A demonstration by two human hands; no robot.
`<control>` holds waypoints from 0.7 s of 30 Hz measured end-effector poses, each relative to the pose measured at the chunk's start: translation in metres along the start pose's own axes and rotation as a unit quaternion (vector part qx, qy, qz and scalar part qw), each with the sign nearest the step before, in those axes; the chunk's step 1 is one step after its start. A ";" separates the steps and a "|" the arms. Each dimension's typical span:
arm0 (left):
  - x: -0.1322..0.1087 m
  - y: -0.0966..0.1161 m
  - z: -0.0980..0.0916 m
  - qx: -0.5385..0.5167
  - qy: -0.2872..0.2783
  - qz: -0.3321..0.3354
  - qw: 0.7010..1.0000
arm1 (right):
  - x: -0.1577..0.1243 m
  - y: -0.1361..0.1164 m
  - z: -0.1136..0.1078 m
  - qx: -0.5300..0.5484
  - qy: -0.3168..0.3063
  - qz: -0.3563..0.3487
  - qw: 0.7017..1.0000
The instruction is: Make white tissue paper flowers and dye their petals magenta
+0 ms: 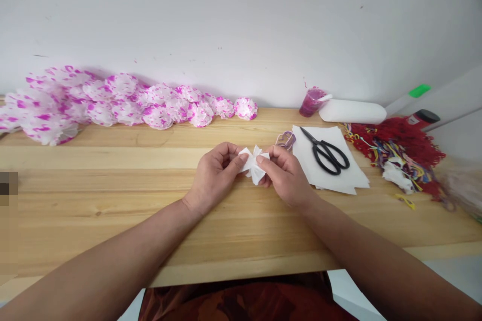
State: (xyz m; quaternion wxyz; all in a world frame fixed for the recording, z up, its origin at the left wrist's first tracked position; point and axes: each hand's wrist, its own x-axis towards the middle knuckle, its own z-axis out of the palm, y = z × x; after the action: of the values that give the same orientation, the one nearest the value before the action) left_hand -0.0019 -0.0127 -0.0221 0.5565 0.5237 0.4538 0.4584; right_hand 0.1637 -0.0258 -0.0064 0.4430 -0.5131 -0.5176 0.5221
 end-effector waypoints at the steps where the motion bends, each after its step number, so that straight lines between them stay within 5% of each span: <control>1: 0.000 0.001 0.000 0.002 -0.002 0.003 1.000 | 0.000 0.001 0.000 -0.007 -0.001 -0.008 1.000; 11: 0.001 0.005 0.004 -0.110 -0.001 -0.057 0.992 | 0.000 0.007 -0.001 -0.027 -0.002 -0.042 0.999; 17: -0.001 0.007 0.002 -0.067 -0.037 -0.022 0.997 | 0.002 0.004 -0.001 -0.030 0.002 -0.037 0.999; 21: 0.001 0.005 0.002 -0.080 -0.001 -0.010 0.997 | 0.003 0.003 -0.003 -0.012 0.001 -0.017 1.000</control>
State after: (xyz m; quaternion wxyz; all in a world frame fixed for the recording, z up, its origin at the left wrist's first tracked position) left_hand 0.0002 -0.0119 -0.0167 0.6016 0.4737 0.4201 0.4870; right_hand 0.1668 -0.0228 -0.0094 0.4463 -0.5102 -0.5315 0.5080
